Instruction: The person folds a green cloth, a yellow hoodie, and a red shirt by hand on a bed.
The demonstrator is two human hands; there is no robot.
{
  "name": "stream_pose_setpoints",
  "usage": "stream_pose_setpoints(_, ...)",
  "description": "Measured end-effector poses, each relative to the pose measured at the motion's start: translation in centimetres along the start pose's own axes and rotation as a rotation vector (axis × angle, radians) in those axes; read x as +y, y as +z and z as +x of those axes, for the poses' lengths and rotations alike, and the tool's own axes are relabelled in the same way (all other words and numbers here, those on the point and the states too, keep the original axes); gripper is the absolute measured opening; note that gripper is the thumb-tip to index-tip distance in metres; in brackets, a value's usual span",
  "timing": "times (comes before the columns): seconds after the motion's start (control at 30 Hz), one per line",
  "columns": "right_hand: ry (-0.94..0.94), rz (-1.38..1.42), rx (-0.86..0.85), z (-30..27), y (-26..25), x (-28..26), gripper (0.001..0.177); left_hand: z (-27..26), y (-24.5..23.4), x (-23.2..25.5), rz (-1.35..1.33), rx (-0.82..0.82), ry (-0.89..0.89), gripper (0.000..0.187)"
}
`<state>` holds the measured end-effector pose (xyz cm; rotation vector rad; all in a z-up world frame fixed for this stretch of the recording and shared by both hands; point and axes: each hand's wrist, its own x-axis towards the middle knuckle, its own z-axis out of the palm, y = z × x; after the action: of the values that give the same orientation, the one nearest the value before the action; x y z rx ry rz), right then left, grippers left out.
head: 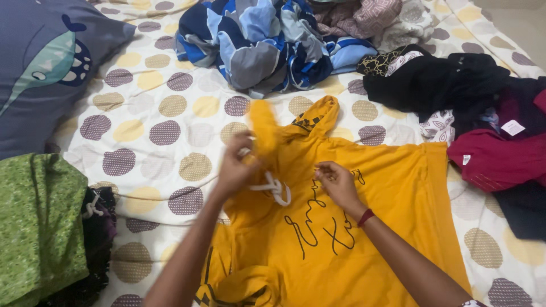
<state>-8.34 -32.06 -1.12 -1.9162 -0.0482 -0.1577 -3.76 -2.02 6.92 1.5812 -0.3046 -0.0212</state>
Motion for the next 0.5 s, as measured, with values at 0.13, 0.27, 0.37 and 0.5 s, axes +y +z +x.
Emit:
stream_pose_setpoints(0.13, 0.433, 0.532, 0.165, 1.2, -1.6, 3.4, 0.042, -5.7, 7.2, 2.9, 0.264, -0.441, 0.357, 0.039)
stream_pose_setpoints(0.27, 0.545, 0.826, 0.149, 0.9, -3.8, 2.3, 0.051, -6.4, 7.9, 2.0, 0.273, -0.531, 0.147, 0.036)
stream_pose_setpoints(0.37, 0.761, 1.032, 0.115, -0.3, -6.3, -1.6, 0.073, -5.5, 5.9, -0.5, 0.622, -0.185, 0.102, 0.030)
stream_pose_setpoints(0.5, 0.814, 0.831, 0.076, -0.4, -7.5, -1.1, 0.072, -5.4, 3.5, -2.7, 0.854, -0.092, -0.233, 0.040)
